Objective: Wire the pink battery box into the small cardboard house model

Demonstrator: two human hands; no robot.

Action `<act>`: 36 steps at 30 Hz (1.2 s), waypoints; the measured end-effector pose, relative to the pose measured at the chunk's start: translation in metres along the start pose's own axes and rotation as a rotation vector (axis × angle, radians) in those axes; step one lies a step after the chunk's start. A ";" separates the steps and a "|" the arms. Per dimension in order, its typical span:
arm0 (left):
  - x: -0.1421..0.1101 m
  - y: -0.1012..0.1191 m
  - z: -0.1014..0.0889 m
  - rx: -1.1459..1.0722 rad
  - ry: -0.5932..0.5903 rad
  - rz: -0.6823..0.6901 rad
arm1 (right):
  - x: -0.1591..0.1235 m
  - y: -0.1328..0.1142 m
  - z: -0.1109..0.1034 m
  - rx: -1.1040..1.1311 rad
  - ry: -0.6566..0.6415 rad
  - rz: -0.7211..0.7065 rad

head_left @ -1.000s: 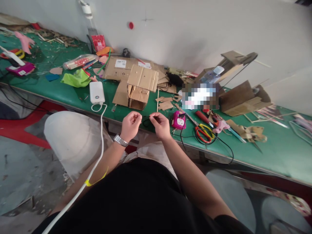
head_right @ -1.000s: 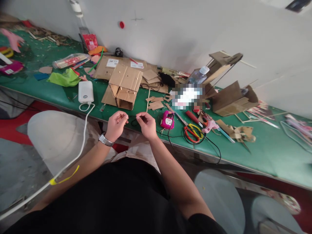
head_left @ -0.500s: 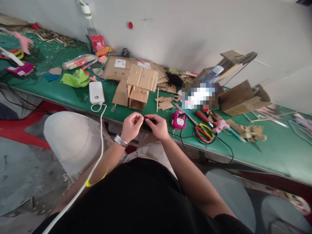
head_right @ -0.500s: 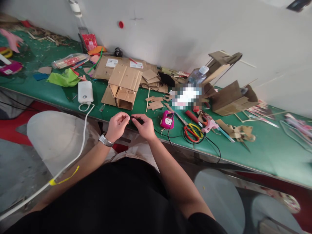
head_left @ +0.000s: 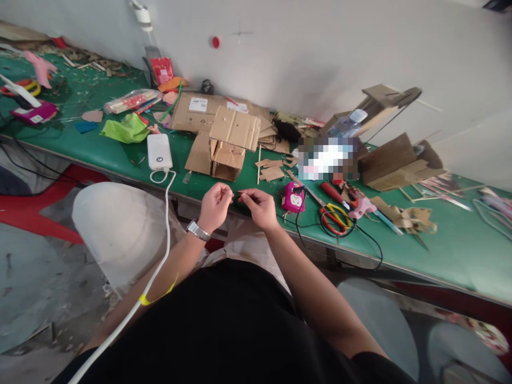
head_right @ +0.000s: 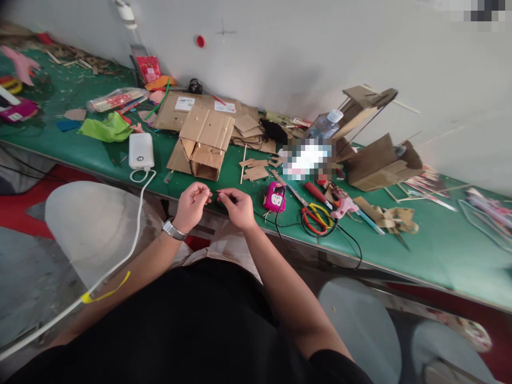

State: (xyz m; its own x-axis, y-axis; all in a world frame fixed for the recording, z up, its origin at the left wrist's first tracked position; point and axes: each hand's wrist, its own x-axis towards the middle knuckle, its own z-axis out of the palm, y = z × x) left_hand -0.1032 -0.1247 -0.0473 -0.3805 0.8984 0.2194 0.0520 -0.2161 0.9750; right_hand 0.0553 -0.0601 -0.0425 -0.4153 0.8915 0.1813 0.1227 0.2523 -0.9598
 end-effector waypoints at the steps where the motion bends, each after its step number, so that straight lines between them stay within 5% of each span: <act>1: 0.000 0.000 0.000 -0.003 0.002 0.000 | 0.000 0.000 0.000 0.003 0.001 -0.003; 36: 0.000 -0.001 0.000 -0.003 0.044 -0.019 | -0.001 0.002 -0.001 0.042 0.052 -0.001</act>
State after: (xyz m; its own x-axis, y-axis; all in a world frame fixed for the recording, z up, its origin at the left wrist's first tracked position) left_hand -0.1036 -0.1243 -0.0480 -0.4214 0.8848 0.1989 0.0412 -0.2005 0.9788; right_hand 0.0563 -0.0599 -0.0444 -0.3681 0.9097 0.1924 0.0841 0.2387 -0.9674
